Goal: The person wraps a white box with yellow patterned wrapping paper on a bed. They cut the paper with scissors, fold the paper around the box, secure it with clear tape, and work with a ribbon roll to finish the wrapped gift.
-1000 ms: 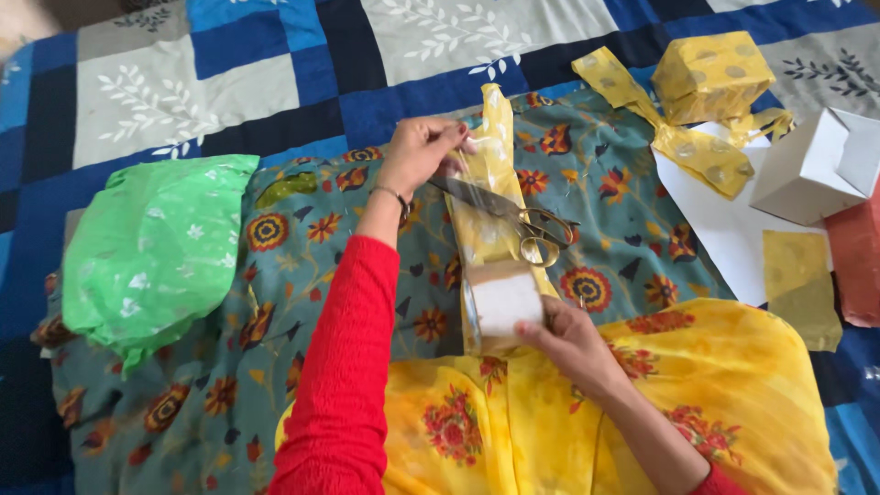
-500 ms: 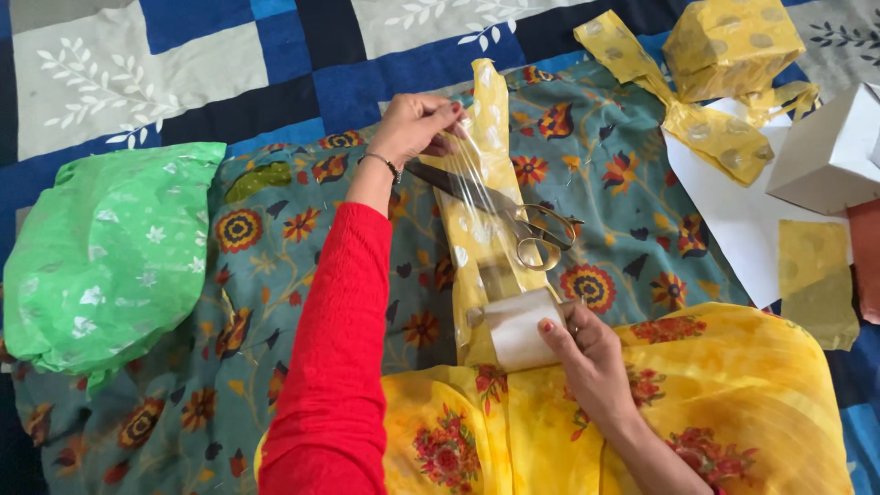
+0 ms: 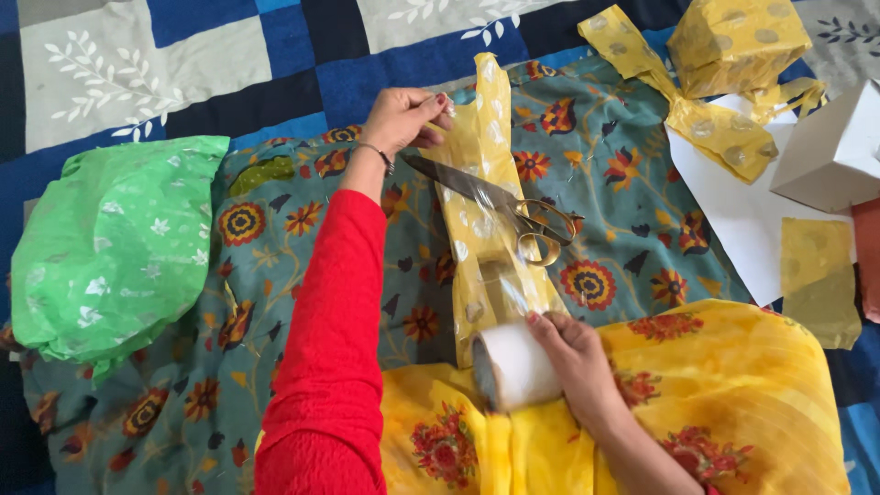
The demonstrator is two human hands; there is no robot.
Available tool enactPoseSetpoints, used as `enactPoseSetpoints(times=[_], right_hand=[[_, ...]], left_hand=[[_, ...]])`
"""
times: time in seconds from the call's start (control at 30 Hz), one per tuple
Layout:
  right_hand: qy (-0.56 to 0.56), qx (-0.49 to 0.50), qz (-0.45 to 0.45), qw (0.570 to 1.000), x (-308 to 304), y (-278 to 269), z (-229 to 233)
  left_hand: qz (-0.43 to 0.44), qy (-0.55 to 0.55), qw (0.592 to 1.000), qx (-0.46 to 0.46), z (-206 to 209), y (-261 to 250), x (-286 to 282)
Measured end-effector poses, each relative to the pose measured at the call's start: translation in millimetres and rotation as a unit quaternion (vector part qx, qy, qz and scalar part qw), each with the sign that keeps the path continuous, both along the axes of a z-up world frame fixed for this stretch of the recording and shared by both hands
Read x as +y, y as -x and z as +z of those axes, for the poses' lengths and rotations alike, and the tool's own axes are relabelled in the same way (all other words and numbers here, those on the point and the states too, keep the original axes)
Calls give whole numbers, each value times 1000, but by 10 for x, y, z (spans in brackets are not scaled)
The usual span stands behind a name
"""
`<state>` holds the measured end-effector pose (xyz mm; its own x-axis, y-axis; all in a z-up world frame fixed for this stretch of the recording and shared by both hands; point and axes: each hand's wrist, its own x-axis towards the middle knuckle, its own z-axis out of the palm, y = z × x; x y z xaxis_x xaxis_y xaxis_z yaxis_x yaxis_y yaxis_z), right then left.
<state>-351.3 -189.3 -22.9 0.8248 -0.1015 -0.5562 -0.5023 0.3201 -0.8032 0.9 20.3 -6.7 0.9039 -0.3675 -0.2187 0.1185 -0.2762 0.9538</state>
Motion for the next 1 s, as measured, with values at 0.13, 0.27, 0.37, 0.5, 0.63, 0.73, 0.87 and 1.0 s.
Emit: enactPoseSetpoints(times=[0.13,0.27,0.37,0.5,0.63,0.73,0.87,1.0], right_hand=[[33,-46,30,998,16,172,15],[79,-77,53,993,36,216,79],[86,-106,48,989,63,292,167],[151,-147,57,976,-70,520,392],[101,-135,127,977,-477,1026,635],[6,31,126,991,-753,1383,670],[80,-8,216,973,-884,1762,480],[200,-11,304,931,-891,1907,471]], left_hand=[[-36,12,999,-25,85,-128,1],[-44,0,999,-11,221,-192,-106],[-43,6,999,-18,375,-49,-158],[-29,55,995,-80,995,248,-53],[-71,72,980,-173,1644,862,189],[-51,90,986,-128,1738,1458,130],[-36,104,991,-81,1450,2156,17],[-10,87,994,-62,1326,2439,41]])
